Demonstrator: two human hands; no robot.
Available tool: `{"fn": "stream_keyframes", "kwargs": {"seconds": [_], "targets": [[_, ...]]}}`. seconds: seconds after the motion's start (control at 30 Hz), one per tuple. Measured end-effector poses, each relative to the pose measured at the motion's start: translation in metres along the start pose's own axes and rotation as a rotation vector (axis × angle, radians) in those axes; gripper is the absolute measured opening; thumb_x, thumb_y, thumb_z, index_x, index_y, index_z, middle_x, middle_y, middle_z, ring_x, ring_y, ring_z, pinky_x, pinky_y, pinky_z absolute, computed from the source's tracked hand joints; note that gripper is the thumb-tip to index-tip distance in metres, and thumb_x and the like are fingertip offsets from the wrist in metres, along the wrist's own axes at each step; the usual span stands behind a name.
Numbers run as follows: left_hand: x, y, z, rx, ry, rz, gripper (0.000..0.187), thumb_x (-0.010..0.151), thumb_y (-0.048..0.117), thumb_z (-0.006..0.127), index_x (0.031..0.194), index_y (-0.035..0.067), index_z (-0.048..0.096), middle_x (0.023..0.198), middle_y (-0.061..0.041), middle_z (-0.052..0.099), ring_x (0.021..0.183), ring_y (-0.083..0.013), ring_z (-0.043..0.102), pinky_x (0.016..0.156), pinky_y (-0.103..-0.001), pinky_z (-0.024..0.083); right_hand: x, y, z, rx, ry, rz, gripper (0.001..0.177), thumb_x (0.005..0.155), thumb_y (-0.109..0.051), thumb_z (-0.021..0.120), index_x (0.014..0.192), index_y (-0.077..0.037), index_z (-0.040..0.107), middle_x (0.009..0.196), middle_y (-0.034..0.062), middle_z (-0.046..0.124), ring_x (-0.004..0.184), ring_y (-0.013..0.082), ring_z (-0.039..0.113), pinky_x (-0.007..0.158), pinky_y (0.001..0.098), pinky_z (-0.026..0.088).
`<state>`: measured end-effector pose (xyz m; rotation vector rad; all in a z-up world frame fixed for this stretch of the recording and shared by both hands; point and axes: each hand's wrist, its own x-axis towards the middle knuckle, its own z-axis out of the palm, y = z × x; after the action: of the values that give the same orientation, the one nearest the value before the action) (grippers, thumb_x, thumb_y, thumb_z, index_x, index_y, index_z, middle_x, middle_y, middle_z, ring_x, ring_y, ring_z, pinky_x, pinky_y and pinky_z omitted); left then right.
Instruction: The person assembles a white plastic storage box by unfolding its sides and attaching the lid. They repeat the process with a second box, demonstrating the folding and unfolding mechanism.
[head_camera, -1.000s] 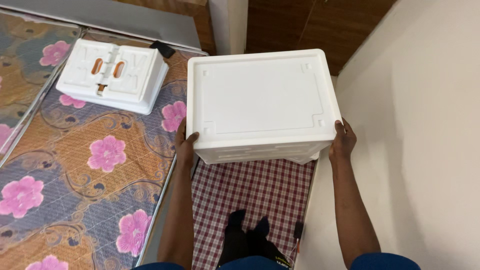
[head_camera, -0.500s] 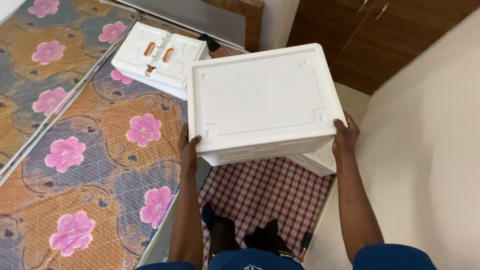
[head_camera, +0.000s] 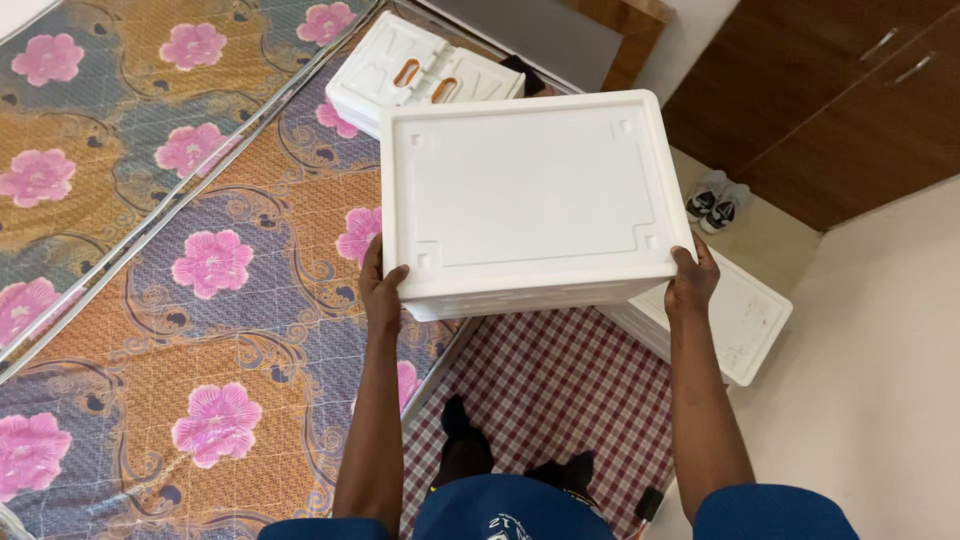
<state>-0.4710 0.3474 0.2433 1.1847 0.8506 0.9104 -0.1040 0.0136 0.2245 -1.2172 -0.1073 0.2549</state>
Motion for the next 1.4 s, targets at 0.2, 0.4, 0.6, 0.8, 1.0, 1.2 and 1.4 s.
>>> {"fn": "stream_keyframes", "kwargs": {"seconds": [0.2, 0.4, 0.6, 0.8, 1.0, 1.2, 1.4], "targets": [[0.038, 0.005, -0.068, -0.01, 0.075, 0.027, 0.073, 0.081, -0.011, 0.057, 0.152, 0.003, 0.045, 0.149, -0.018, 0.058, 0.136, -0.0273, 0.057, 0.113, -0.038, 0.047, 0.004, 0.055, 0.076, 0.02, -0.103, 0.015, 0.054, 0.086, -0.003, 0.07, 0.137, 0.01, 0.06, 0.127, 0.0155, 0.066, 0.112, 0.0239, 0.066, 0.103, 0.0346, 0.055], [0.049, 0.008, -0.127, -0.05, 0.142, 0.044, 0.074, 0.082, -0.013, 0.054, 0.154, 0.002, 0.043, 0.154, -0.018, 0.053, 0.141, -0.0271, 0.053, 0.116, -0.039, 0.045, 0.006, 0.102, 0.142, -0.024, -0.202, 0.014, 0.058, 0.084, -0.005, 0.073, 0.139, 0.008, 0.059, 0.133, 0.0131, 0.065, 0.12, 0.0223, 0.064, 0.108, 0.0352, 0.051], [0.053, -0.005, -0.178, -0.082, 0.245, 0.072, 0.083, 0.08, -0.014, 0.052, 0.159, 0.005, 0.031, 0.162, -0.015, 0.041, 0.15, -0.0258, 0.041, 0.122, -0.039, 0.039, 0.006, 0.144, 0.201, 0.024, -0.323, 0.104, 0.062, 0.084, -0.011, 0.075, 0.141, 0.008, 0.059, 0.13, 0.0142, 0.068, 0.115, 0.0226, 0.066, 0.107, 0.0364, 0.052], [0.045, -0.026, -0.22, -0.125, 0.334, 0.164, 0.081, 0.081, -0.015, 0.055, 0.159, -0.002, 0.035, 0.166, -0.018, 0.037, 0.152, -0.0286, 0.042, 0.124, -0.041, 0.037, 0.001, 0.158, 0.255, 0.039, -0.505, 0.134, 0.06, 0.087, -0.013, 0.076, 0.141, 0.008, 0.058, 0.131, 0.0138, 0.068, 0.115, 0.0207, 0.066, 0.106, 0.0344, 0.051], [0.031, -0.019, -0.243, -0.157, 0.495, 0.142, 0.082, 0.078, -0.012, 0.057, 0.156, -0.002, 0.035, 0.157, -0.019, 0.047, 0.144, -0.0297, 0.049, 0.12, -0.041, 0.04, 0.002, 0.186, 0.314, 0.081, -0.579, 0.264, 0.063, 0.085, -0.011, 0.078, 0.141, 0.009, 0.056, 0.129, 0.0139, 0.067, 0.116, 0.0212, 0.067, 0.105, 0.034, 0.053], [0.014, -0.036, -0.251, -0.142, 0.631, 0.107, 0.081, 0.075, -0.01, 0.057, 0.153, -0.001, 0.036, 0.153, -0.02, 0.051, 0.143, -0.0303, 0.05, 0.12, -0.041, 0.041, 0.012, 0.237, 0.334, 0.047, -0.671, 0.294, 0.063, 0.087, -0.011, 0.077, 0.143, 0.007, 0.056, 0.131, 0.0129, 0.067, 0.115, 0.0192, 0.066, 0.104, 0.033, 0.052], [-0.004, -0.067, -0.249, -0.103, 0.624, 0.123, 0.08, 0.077, -0.011, 0.056, 0.153, -0.002, 0.036, 0.155, -0.022, 0.048, 0.147, -0.0318, 0.045, 0.121, -0.041, 0.039, 0.015, 0.279, 0.315, -0.071, -0.623, 0.317, 0.059, 0.086, -0.01, 0.078, 0.14, 0.005, 0.06, 0.13, 0.0121, 0.069, 0.113, 0.0191, 0.067, 0.103, 0.0327, 0.053]]}}
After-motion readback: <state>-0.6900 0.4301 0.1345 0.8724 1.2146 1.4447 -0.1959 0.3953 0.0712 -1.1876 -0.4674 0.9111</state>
